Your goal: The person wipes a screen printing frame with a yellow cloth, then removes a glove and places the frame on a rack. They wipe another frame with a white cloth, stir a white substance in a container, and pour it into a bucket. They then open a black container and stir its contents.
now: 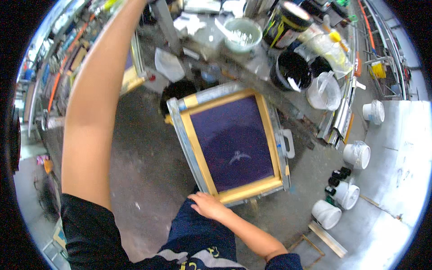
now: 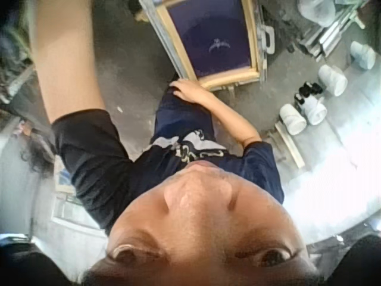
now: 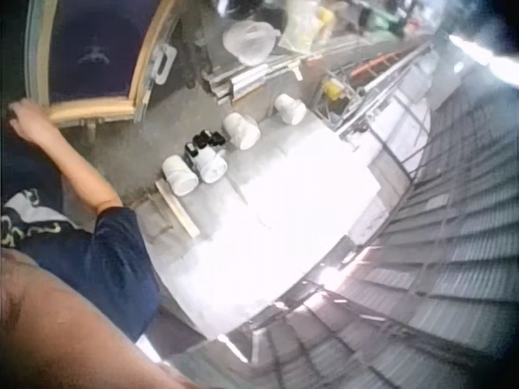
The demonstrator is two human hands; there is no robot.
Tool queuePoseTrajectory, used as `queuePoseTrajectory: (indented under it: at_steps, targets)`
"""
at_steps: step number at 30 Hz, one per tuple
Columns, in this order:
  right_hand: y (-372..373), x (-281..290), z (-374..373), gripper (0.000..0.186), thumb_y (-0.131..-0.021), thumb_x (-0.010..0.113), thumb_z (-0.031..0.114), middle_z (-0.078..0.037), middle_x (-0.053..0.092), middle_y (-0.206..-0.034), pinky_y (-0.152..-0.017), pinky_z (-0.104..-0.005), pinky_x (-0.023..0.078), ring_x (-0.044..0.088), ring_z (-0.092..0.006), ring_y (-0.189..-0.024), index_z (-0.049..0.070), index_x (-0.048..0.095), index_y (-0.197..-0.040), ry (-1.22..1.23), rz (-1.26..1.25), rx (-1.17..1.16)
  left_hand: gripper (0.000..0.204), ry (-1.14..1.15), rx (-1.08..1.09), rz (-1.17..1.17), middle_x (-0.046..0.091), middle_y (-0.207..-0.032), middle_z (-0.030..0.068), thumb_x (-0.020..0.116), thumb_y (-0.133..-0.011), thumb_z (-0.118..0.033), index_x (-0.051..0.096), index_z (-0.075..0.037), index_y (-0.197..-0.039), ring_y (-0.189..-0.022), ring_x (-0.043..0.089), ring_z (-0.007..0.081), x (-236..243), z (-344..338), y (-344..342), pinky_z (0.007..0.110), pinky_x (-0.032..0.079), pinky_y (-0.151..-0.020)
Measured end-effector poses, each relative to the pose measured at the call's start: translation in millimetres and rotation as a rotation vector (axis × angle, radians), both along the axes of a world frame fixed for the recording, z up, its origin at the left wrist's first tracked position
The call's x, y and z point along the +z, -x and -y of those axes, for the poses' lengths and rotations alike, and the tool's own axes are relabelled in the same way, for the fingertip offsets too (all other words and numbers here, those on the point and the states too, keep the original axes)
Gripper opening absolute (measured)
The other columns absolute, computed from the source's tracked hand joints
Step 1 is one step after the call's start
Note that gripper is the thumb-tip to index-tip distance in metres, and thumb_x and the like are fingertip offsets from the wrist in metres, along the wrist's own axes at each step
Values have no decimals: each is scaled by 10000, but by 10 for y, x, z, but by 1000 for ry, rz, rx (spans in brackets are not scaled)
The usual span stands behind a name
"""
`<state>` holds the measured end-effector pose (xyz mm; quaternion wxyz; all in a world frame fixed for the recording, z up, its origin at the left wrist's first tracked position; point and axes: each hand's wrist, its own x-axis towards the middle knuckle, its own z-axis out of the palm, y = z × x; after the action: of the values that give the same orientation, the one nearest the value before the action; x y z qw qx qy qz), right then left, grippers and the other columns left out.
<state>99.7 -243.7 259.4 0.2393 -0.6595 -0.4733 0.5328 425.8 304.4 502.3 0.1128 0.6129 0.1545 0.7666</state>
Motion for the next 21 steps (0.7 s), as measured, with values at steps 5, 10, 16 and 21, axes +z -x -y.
queuePoseTrajectory:
  at_steps: [5,10,16,21]
  targets:
    - [161,122,-298,376,-1000,651,270,-149,707,-1135,-949,-416,542,687,-310,-1077,84,647,-1327,101,-44,-290,657,244,59,-128,703,-1013,307,761,-852,-314,520,28,-1359,-935,667,509,0,166,106,545,535,-806]
    - [548,159,-1266,405,-1008,666,230,-130,703,-1159,-938,-375,547,694,-244,-1044,72,614,-1377,-48,-253,-286,818,376,22,-328,688,-1158,300,743,-882,-380,403,7,-1519,-994,658,506,-136,38,105,557,519,-862]
    - [445,-86,-2883,343,-1023,611,87,-84,684,-1138,-855,-300,563,674,-150,-989,45,607,-1364,-135,-640,-927,423,121,-465,-234,671,-787,178,735,-935,-250,442,-95,-1197,-650,687,388,-257,73,225,483,516,-545]
    - [-146,-277,-4070,231,-1040,595,95,-47,680,-1103,-843,-304,554,651,-140,-975,19,625,-1257,-293,-560,-1570,584,238,-844,-380,609,-1247,250,756,-836,-135,507,-26,-1352,-1109,628,432,-119,91,851,536,481,-953]
